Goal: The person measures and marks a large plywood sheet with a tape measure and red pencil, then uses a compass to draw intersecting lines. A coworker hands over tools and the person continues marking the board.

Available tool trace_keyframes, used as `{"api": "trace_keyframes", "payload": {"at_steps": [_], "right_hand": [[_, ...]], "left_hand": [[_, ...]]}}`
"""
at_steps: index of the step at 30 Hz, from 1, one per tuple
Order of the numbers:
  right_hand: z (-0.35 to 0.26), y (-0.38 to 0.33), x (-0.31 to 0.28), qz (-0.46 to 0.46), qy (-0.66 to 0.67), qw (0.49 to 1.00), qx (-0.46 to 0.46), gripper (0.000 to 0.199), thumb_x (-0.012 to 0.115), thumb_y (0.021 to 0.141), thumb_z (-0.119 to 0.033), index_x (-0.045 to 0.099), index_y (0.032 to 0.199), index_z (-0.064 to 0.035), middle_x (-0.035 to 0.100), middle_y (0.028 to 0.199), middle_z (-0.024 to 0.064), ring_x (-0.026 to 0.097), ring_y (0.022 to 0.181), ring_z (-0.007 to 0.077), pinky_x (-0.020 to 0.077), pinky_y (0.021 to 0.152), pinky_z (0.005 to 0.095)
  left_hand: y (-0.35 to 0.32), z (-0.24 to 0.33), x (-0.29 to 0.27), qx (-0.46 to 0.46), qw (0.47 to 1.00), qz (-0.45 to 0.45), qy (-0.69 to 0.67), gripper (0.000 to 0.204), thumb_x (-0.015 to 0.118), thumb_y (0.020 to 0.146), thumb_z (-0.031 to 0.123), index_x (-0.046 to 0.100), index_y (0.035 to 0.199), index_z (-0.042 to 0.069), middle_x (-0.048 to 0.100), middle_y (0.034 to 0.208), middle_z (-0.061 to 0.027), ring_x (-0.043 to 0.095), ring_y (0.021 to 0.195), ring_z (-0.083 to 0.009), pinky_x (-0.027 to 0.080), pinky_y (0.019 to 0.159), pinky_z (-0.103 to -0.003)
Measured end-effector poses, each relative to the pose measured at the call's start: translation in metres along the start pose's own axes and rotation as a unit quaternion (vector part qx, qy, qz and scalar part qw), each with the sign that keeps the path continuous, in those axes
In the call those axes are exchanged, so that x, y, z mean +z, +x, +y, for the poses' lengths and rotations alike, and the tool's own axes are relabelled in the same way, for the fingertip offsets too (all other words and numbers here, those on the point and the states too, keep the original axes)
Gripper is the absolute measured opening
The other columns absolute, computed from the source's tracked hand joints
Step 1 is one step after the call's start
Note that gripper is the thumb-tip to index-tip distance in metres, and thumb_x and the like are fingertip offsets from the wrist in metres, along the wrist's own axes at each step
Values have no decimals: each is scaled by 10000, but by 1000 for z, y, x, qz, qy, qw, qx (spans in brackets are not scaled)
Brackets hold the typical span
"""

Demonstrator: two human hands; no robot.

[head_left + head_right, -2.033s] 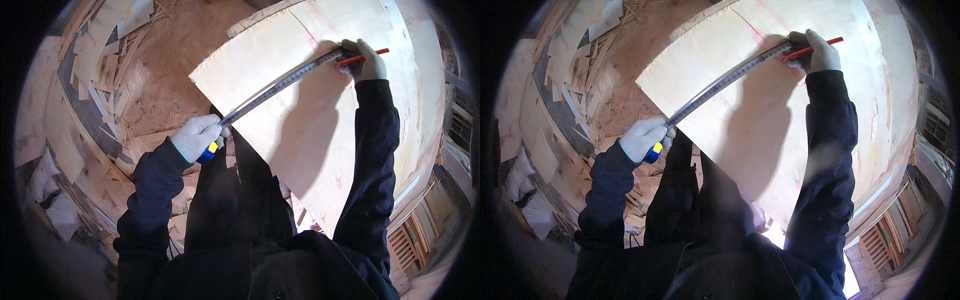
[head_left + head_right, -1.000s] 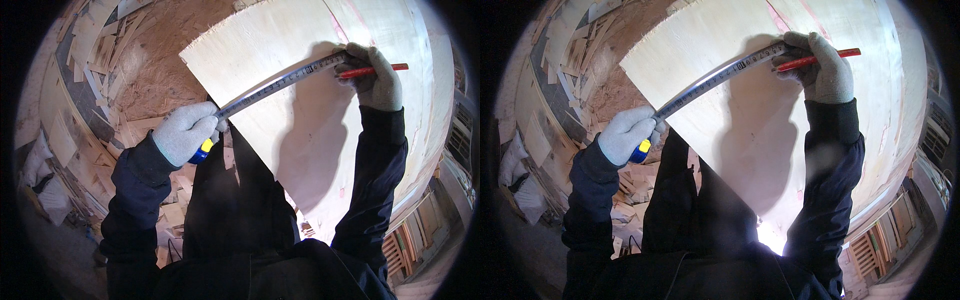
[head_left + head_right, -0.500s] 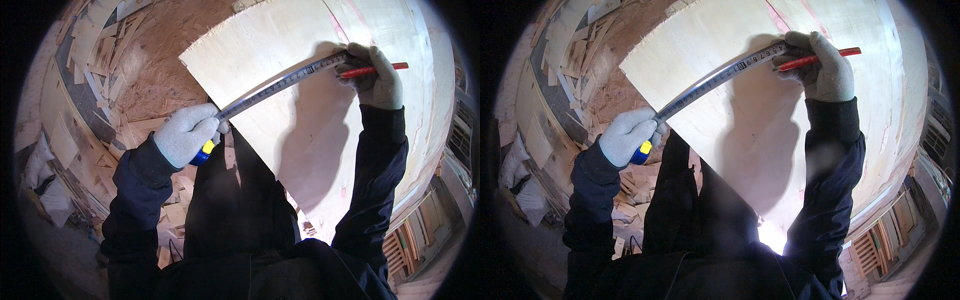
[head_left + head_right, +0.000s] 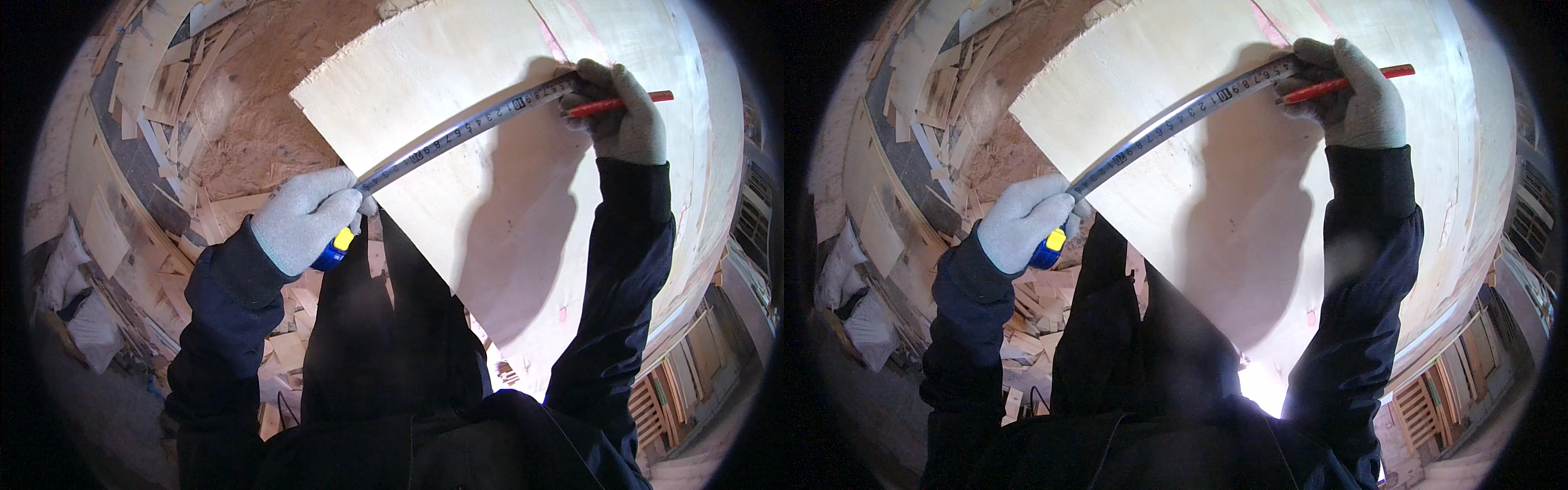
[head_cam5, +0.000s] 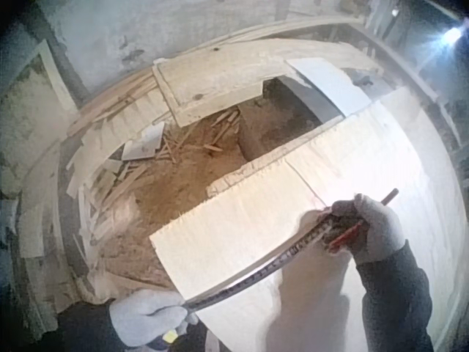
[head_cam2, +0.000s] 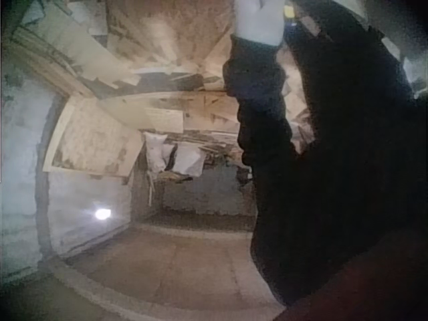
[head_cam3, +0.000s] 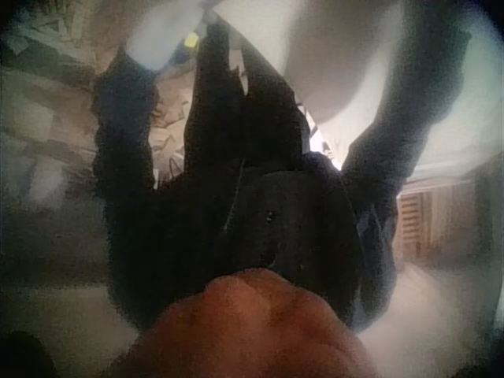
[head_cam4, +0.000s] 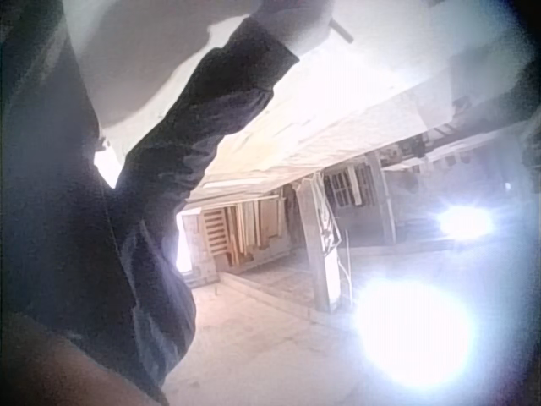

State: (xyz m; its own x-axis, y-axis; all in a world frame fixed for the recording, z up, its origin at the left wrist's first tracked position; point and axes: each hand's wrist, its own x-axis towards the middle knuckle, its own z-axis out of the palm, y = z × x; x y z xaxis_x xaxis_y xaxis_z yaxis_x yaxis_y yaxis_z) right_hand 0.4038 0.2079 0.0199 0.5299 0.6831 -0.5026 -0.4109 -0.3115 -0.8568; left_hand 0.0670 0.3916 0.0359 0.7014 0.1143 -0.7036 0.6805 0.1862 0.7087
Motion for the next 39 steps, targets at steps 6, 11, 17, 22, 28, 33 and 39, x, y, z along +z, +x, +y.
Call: {"api": "trace_keyframes", "payload": {"at_steps": [6, 11, 17, 22, 28, 33, 39], "right_hand": [[-1, 1, 1, 53, -21, 998, -5, 482, 467, 1023, -339, 643, 1176, 82, 704, 1042, 248, 728, 859, 312, 633, 746, 391], [-2, 8, -11, 47, -22, 999, -9, 485, 481, 1016, -345, 640, 1192, 78, 707, 1045, 244, 728, 854, 314, 631, 753, 393], [-2, 13, -26, 75, 30, 997, -5, 472, 511, 1007, -344, 639, 1196, 69, 711, 1057, 239, 733, 884, 315, 634, 739, 393], [-2, 14, -30, 52, 27, 998, -7, 466, 511, 1010, -332, 634, 1197, 76, 715, 1043, 243, 739, 848, 317, 644, 711, 395], [-1, 13, -28, 57, 9, 998, -23, 464, 507, 1014, -323, 631, 1192, 87, 718, 1021, 247, 743, 818, 317, 648, 681, 386], [-2, 12, -29, 48, 3, 999, -19, 468, 506, 1016, -333, 635, 1195, 80, 720, 1018, 243, 743, 820, 311, 647, 700, 385], [-1, 12, -30, 45, -2, 999, -15, 472, 498, 1019, -344, 641, 1199, 68, 725, 1009, 230, 742, 832, 306, 641, 720, 382]], "left_hand": [[-1, -1, -1, -1, 1000, -2, -13, 288, 428, 996, 163, 637, 990, -35, 588, 767, -48, 556, 720, -109, 488, 701, -256], [-1, -3, -1, 3, 1000, -5, -9, 296, 426, 996, 164, 639, 1014, -40, 588, 770, -49, 558, 731, -117, 492, 715, -263], [0, -5, -2, 4, 1000, -13, -26, 297, 423, 992, 158, 637, 1033, -43, 588, 780, -51, 556, 739, -119, 494, 728, -266], [0, -3, -2, -9, 1000, -18, -13, 292, 420, 989, 159, 633, 1019, -39, 588, 782, -49, 554, 738, -113, 499, 735, -260], [0, -3, -3, 1, 1000, -19, -10, 288, 418, 990, 166, 628, 1006, -31, 585, 784, -48, 549, 732, -109, 501, 720, -258], [0, -4, -6, -8, 999, -41, -21, 284, 435, 1022, 141, 644, 1076, -43, 596, 834, -70, 577, 812, -133, 507, 793, -289], [0, -3, -6, -10, 999, -41, -15, 289, 427, 1024, 139, 643, 1078, -44, 599, 831, -71, 578, 811, -136, 508, 798, -291]]}}
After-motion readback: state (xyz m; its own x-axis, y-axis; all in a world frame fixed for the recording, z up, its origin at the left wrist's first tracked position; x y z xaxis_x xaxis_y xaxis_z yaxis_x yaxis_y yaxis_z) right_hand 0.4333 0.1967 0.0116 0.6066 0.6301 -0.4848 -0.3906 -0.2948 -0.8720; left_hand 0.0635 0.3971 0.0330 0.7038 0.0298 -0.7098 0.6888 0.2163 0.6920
